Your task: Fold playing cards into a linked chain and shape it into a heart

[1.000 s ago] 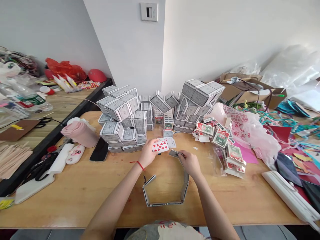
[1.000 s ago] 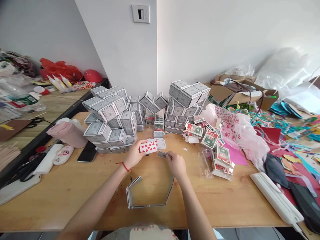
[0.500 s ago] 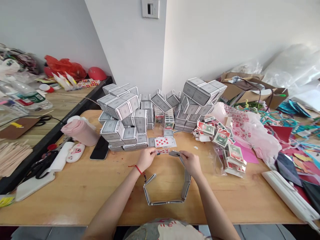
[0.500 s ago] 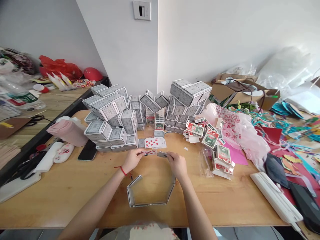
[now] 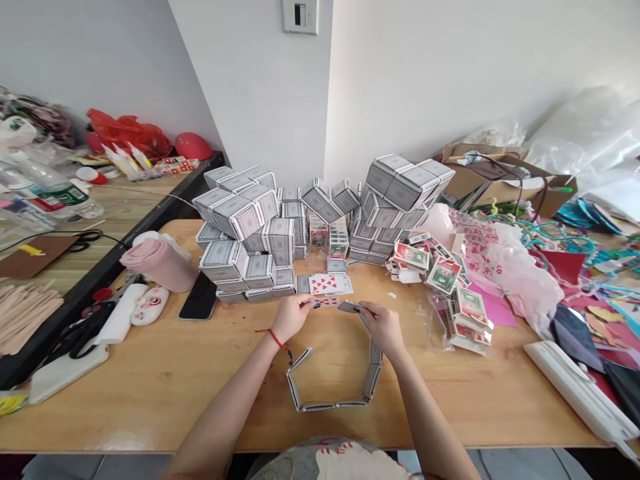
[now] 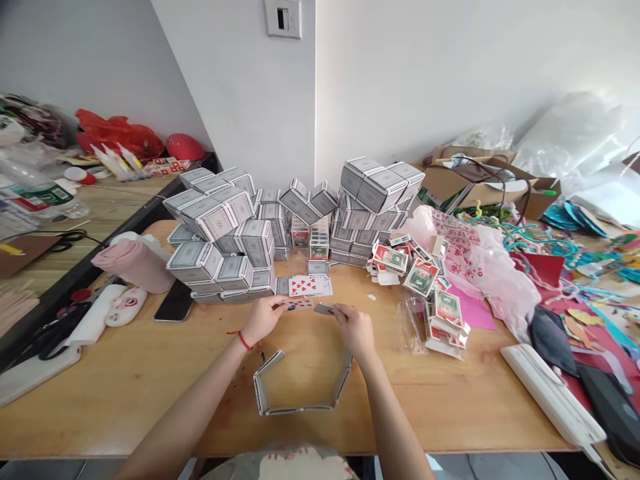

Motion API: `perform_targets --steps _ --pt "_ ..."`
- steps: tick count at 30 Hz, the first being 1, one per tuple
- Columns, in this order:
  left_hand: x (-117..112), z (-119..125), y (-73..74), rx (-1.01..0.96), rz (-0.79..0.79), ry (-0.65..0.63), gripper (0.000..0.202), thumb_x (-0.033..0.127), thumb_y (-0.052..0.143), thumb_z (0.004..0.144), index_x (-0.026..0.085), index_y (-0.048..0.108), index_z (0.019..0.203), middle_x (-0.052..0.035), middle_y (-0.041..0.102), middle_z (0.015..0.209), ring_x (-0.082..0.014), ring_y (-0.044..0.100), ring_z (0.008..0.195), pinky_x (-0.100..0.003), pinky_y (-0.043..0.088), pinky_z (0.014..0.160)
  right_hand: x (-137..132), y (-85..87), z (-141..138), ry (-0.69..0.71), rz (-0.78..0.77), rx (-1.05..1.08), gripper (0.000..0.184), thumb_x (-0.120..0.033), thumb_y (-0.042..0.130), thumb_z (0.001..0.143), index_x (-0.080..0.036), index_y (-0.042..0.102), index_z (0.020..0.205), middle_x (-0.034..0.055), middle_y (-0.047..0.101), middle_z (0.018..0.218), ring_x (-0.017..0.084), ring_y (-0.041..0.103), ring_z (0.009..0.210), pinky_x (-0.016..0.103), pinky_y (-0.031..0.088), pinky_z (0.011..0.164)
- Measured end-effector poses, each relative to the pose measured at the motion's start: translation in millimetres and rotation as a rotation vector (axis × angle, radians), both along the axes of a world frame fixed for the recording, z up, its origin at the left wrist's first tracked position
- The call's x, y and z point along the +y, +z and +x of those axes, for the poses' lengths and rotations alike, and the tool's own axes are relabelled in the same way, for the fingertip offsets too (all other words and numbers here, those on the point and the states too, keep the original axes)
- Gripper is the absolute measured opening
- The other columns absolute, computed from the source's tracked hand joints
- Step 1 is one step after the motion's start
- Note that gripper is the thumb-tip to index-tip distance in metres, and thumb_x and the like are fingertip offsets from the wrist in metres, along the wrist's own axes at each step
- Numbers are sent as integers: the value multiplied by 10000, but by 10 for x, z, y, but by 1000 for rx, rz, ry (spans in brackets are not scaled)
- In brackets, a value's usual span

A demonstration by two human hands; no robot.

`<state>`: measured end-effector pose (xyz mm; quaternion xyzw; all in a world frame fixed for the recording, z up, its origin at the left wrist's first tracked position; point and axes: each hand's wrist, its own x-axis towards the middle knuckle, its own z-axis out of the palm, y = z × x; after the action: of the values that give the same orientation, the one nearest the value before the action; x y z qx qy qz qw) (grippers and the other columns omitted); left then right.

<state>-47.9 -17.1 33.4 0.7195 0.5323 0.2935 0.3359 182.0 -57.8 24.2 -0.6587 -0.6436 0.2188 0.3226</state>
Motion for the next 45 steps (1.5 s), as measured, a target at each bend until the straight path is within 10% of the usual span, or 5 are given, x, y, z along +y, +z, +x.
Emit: perform_targets --steps 24,45 --pt "-42 71 71 355 172 -204 284 50 444 746 209 661 839 -29 674 844 -163 602 807 -265 438 716 2 101 -55 121 -88 -176 257 -301 440 826 -247 680 899 42 691 822 181 621 753 258 438 693" --pt "16 80 58 227 100 -168 245 102 474 763 218 676 840 -17 686 837 -155 603 785 -266 435 722 43 156 -10 193 -103 -166 269 -245 434 813 -242 693 883 43 696 874 185 626 779 258 438 694"
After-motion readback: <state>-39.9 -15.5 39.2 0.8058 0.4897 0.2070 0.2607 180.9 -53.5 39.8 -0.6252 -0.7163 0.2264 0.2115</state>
